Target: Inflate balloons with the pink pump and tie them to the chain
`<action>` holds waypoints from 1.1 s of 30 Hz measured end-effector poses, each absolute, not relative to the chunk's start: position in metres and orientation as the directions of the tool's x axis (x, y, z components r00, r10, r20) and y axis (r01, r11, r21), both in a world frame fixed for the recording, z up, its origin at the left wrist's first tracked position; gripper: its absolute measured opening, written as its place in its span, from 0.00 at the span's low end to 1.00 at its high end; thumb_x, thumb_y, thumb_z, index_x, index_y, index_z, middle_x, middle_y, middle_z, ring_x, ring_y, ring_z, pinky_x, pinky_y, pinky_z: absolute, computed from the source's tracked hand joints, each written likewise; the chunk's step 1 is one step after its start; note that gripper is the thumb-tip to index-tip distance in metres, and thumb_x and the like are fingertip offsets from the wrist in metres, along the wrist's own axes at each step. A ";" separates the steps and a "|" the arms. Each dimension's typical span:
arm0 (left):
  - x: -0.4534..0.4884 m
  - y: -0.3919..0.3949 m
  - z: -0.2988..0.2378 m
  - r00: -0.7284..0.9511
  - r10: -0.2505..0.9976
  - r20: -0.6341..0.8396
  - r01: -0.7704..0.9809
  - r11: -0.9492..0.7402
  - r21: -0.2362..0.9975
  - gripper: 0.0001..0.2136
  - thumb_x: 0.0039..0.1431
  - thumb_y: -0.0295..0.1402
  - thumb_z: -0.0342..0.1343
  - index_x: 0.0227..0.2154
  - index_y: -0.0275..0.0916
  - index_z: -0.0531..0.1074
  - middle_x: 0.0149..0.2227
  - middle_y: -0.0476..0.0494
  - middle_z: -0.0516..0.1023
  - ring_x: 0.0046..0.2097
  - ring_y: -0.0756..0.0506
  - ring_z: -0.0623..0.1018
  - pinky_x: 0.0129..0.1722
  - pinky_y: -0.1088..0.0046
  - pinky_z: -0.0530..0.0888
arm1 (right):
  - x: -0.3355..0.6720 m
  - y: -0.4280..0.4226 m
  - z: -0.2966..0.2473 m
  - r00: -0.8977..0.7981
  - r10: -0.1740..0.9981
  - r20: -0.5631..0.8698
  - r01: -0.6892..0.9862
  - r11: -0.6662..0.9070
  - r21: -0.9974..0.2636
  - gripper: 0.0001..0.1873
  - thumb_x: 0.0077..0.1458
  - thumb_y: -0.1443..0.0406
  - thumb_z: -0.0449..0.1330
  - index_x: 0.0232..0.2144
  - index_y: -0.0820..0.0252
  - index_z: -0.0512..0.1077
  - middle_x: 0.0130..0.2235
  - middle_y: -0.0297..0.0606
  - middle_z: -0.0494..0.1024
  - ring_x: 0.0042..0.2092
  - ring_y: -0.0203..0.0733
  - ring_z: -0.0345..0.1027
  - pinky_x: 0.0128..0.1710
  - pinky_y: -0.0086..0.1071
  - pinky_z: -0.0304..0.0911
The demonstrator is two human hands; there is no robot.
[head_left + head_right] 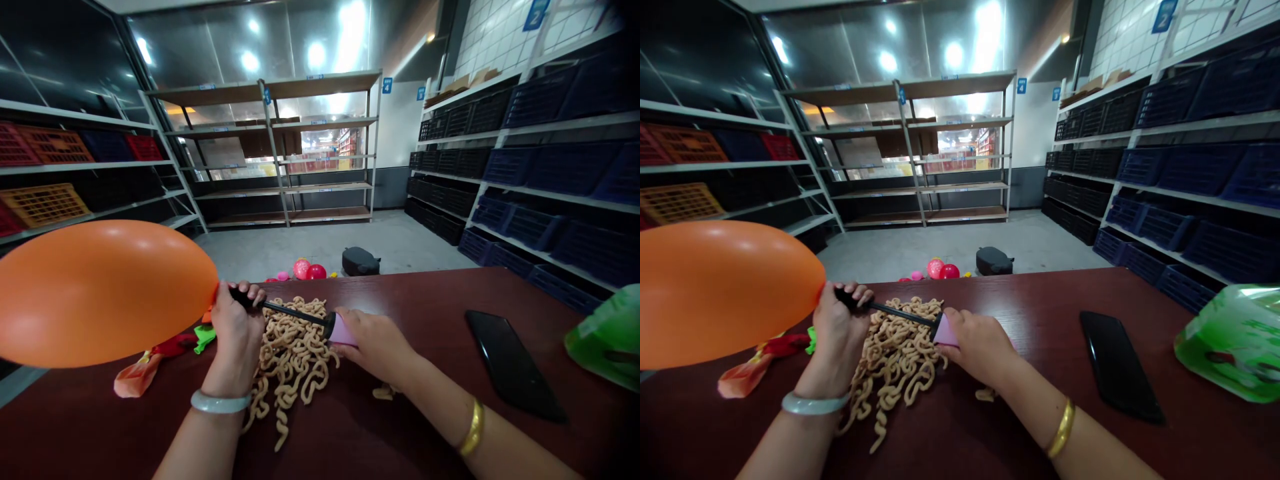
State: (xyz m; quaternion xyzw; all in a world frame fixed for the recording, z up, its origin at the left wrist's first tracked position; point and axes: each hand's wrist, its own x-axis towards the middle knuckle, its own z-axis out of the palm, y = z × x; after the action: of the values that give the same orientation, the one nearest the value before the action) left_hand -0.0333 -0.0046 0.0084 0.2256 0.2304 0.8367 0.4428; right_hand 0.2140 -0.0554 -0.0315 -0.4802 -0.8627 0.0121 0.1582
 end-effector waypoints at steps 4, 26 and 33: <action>-0.012 -0.004 -0.007 -0.483 0.855 0.187 -0.648 -0.493 0.581 0.10 0.57 0.32 0.56 0.26 0.39 0.60 0.21 0.54 0.61 0.21 0.53 0.63 0.20 0.78 0.59 | 0.217 -0.053 -0.033 -0.468 0.846 0.256 0.851 0.509 -0.127 0.33 0.61 0.46 0.51 0.59 0.62 0.59 0.48 0.49 0.75 0.46 0.53 0.72 0.42 0.41 0.65; 0.018 -0.022 0.000 -0.380 0.906 0.186 -0.663 -0.406 0.629 0.09 0.57 0.33 0.56 0.27 0.39 0.61 0.23 0.52 0.63 0.23 0.52 0.66 0.22 0.75 0.63 | 0.216 -0.051 -0.037 -0.484 0.813 0.323 0.804 0.559 -0.203 0.34 0.59 0.47 0.55 0.60 0.58 0.56 0.50 0.46 0.74 0.49 0.51 0.71 0.44 0.40 0.64; -0.025 -0.017 0.018 -0.520 0.826 0.217 -0.615 -0.538 0.576 0.08 0.57 0.31 0.54 0.26 0.39 0.61 0.22 0.53 0.62 0.22 0.52 0.64 0.21 0.76 0.62 | 0.228 -0.046 -0.033 -0.487 0.798 0.355 0.827 0.552 -0.106 0.33 0.59 0.47 0.55 0.59 0.58 0.57 0.49 0.46 0.75 0.46 0.50 0.71 0.41 0.39 0.65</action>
State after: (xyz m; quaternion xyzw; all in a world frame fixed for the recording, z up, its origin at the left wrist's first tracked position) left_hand -0.0246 -0.0167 0.0179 0.2400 0.2202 0.8435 0.4271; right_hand 0.2279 -0.0457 -0.0326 -0.4716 -0.8613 -0.0394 0.1847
